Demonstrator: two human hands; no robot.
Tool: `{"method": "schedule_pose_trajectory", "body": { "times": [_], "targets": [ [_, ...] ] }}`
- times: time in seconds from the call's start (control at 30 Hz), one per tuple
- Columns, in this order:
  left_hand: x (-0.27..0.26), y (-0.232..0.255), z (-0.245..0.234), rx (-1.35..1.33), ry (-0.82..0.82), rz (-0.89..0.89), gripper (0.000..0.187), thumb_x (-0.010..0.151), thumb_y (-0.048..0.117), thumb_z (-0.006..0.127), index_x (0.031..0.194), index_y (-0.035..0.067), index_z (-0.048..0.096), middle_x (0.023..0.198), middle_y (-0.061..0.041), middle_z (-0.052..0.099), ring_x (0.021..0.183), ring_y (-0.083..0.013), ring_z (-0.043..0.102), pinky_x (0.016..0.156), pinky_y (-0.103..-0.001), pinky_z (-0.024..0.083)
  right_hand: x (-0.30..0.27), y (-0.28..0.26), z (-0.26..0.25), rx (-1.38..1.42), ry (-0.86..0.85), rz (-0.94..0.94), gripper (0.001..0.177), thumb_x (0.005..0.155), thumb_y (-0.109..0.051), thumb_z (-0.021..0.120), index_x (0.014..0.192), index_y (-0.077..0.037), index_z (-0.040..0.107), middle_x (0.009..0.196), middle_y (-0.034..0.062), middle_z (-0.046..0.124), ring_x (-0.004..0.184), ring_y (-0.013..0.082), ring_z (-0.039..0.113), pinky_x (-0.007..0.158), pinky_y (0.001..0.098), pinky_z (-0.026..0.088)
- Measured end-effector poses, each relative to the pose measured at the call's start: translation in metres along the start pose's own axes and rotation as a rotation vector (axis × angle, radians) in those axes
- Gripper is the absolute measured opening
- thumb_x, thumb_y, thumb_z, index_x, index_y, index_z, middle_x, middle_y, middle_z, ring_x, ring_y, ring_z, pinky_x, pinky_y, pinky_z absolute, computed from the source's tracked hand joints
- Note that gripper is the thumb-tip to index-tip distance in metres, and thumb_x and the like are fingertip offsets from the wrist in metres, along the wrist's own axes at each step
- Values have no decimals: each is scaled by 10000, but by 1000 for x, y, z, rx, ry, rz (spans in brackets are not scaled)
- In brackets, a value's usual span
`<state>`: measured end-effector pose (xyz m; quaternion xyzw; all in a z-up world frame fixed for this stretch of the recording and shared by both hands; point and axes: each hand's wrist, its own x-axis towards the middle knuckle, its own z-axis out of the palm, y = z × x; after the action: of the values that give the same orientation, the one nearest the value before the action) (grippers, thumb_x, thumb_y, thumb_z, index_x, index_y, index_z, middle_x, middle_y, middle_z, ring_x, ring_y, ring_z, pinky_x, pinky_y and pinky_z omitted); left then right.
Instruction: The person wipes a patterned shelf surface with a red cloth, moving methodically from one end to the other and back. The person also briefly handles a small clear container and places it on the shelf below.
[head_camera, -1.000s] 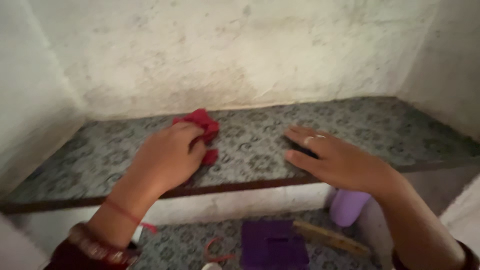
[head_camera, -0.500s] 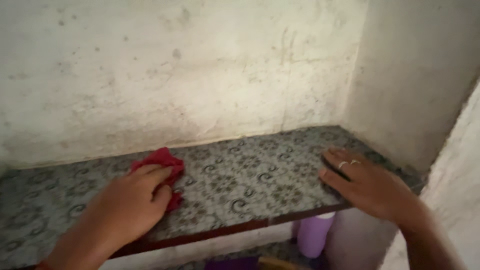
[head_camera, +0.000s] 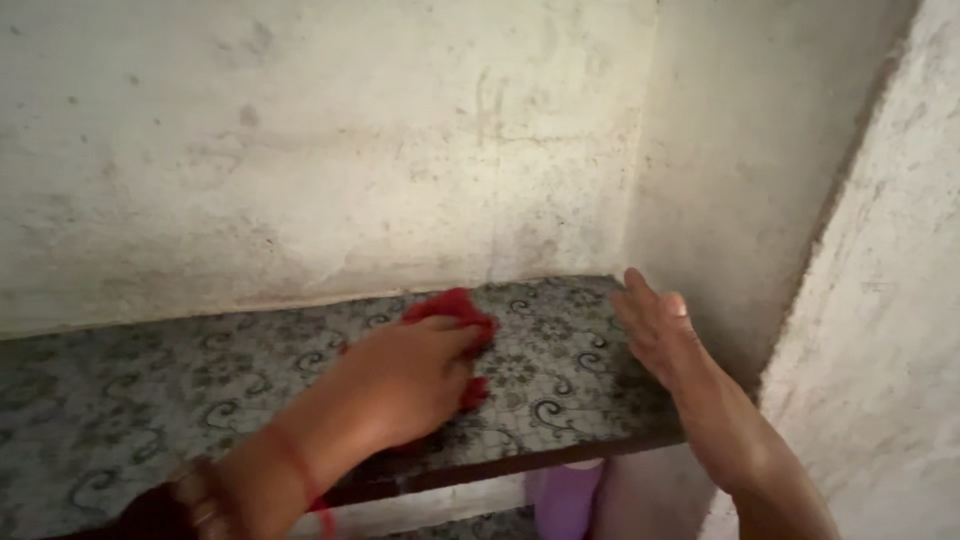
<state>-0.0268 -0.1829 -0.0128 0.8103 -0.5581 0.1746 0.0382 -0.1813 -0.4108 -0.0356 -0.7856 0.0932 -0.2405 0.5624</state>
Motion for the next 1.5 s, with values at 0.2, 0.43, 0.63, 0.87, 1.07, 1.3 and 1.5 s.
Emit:
{"method": "schedule_pose_trajectory", "body": {
  "times": [0.2,0.43,0.63,0.87,1.07,1.3,1.5],
  "targets": [
    [49,53,8,-232,-19,15,401,934,276,515,1291,176,667,1364,-46,639,1164,-289,644,963,-449,507,2,11,-11,97,-98,-83,941,1000,-756,120,1697,-129,202,1736,148,282,1573,372,228,1217,486,150],
    [37,86,-10,-363,7,76,420,868,198,526,1239,153,719,1305,-69,683,1117,-314,672,965,-444,518,3,13,-14,146,-151,-149,917,1016,-730,130,1681,-102,202,1690,149,259,1534,356,191,1223,471,134],
    [26,88,-5,-523,78,124,389,863,189,538,1190,120,737,1274,-89,715,1071,-341,694,928,-469,521,3,12,-12,162,-80,-147,908,1024,-723,122,1673,-91,178,1728,146,212,1594,315,152,1223,440,119],
    [96,67,25,-369,-24,61,345,912,238,529,1170,142,737,1126,-171,746,1031,-380,705,924,-486,538,14,42,-19,242,-82,-211,915,1034,-704,156,1652,-31,214,1683,150,257,1550,290,154,1221,419,75],
    [168,31,56,-295,-31,123,416,910,234,521,1284,158,685,1279,-160,699,1181,-343,659,1019,-435,485,67,59,-23,254,7,-59,893,977,-713,164,1627,-108,265,1672,82,289,1551,222,179,1221,369,87],
    [186,4,61,-341,-125,97,434,936,237,514,1337,190,673,1340,-116,700,1229,-298,662,1070,-395,469,17,25,-4,-21,92,-95,878,956,-718,226,1596,-129,346,1633,65,358,1527,192,265,1203,339,166],
    [162,-14,55,-335,-68,138,471,941,261,501,1400,224,599,1393,-77,642,1239,-306,621,1068,-399,435,-8,-6,24,-399,222,26,820,941,-709,249,1583,-226,410,1575,51,430,1489,216,337,1191,346,222]
  ]
}}
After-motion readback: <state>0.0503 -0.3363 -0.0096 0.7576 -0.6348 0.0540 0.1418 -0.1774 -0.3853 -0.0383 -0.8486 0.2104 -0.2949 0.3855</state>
